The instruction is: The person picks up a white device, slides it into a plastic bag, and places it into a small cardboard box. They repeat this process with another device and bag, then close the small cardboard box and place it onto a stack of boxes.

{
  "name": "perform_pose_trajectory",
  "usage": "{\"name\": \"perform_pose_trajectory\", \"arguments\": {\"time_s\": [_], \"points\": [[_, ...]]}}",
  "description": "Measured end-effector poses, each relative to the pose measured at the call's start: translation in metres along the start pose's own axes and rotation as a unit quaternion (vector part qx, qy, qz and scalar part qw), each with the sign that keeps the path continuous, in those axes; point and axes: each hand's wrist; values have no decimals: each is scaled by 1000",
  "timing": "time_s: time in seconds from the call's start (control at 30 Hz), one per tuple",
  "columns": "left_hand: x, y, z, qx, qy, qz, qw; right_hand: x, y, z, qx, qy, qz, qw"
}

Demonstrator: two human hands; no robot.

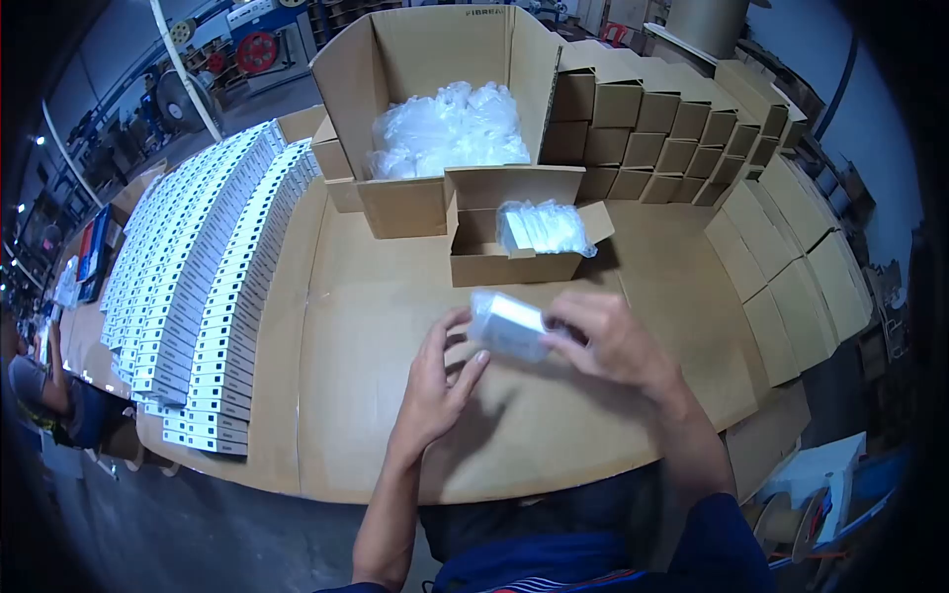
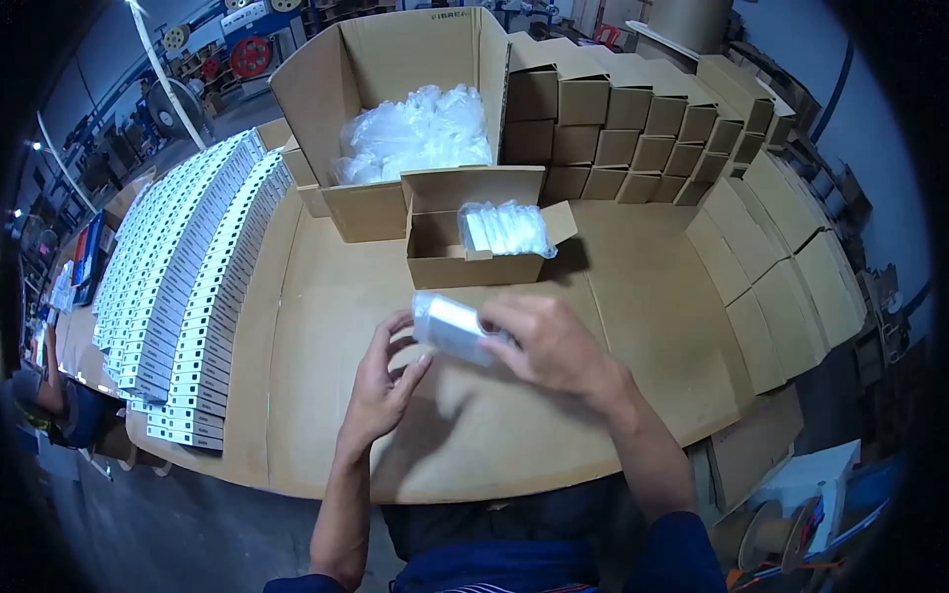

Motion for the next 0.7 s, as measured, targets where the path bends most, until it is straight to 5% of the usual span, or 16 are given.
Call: {"name": "perform_pose_trajectory", "arguments": {"time_s": [0.1, 0.23, 0.37, 0.7], "points": [[-16, -34, 2, 138, -259, -82, 953, -6, -28, -17, 113, 30, -101, 988], [-18, -73, 1, 105, -411, -118, 898, 22, -65, -45, 140, 119, -230, 956], [-17, -100, 12, 103, -469, -124, 869, 57, -74, -72, 102, 184, -237, 949], [-13, -102, 16, 100, -506, -133, 846, 100, -65, -99, 222, 209, -137, 942]]}}
Point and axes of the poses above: each hand's wrist, its own y-axis away from the middle knuckle, its own x-axis out of the palm, z = x × y, and after that the axes turned 14 degrees about -x, right-handed
